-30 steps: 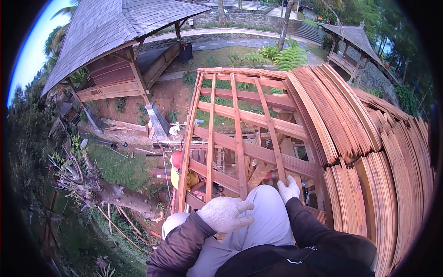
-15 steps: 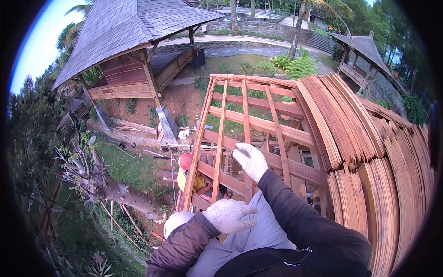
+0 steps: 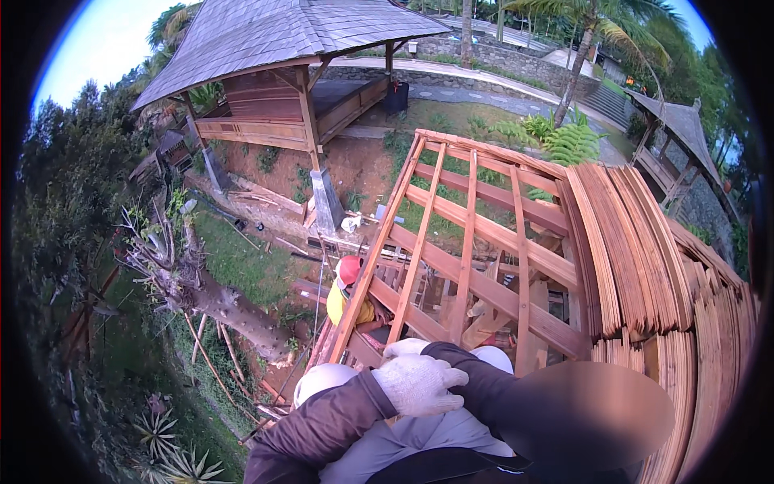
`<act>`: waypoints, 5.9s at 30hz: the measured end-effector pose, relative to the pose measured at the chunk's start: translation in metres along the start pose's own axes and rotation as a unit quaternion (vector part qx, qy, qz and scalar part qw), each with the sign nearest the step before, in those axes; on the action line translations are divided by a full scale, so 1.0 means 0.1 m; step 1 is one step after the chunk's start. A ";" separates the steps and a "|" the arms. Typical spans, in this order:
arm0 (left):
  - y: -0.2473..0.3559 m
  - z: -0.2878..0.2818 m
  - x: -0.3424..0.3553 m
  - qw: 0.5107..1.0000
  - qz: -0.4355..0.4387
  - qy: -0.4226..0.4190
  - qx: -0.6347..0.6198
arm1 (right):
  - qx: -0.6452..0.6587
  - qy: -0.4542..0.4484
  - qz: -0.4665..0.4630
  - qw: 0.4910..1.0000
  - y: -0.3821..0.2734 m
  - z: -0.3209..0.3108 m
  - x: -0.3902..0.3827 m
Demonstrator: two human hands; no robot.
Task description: The person receives wooden shingles from another person below and stacks them onto the wooden roof frame.
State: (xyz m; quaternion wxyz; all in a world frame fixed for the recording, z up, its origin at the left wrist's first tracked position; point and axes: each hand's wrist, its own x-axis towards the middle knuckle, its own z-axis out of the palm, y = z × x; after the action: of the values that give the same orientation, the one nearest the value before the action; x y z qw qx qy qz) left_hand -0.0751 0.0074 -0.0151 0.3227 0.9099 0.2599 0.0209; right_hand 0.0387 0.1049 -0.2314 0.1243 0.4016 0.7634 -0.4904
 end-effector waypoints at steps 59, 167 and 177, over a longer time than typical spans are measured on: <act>-0.01 -0.09 -0.02 0.996 -0.073 -0.043 -0.026 | 0.398 -0.004 0.087 0.913 0.84 0.19 0.46; 0.03 -0.05 -0.07 0.996 -0.088 -0.033 -0.002 | 0.283 -0.005 0.051 0.958 0.38 0.08 0.22; 0.03 -0.05 -0.10 0.995 -0.092 -0.035 -0.008 | 0.229 0.016 -0.012 0.973 0.82 0.22 0.52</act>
State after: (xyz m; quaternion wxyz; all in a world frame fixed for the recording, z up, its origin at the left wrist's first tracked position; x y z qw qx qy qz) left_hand -0.0838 0.0032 -0.0076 0.3392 0.8796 0.3312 -0.0386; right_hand 0.0607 0.1281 -0.3252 0.0110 0.4175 0.6376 -0.6473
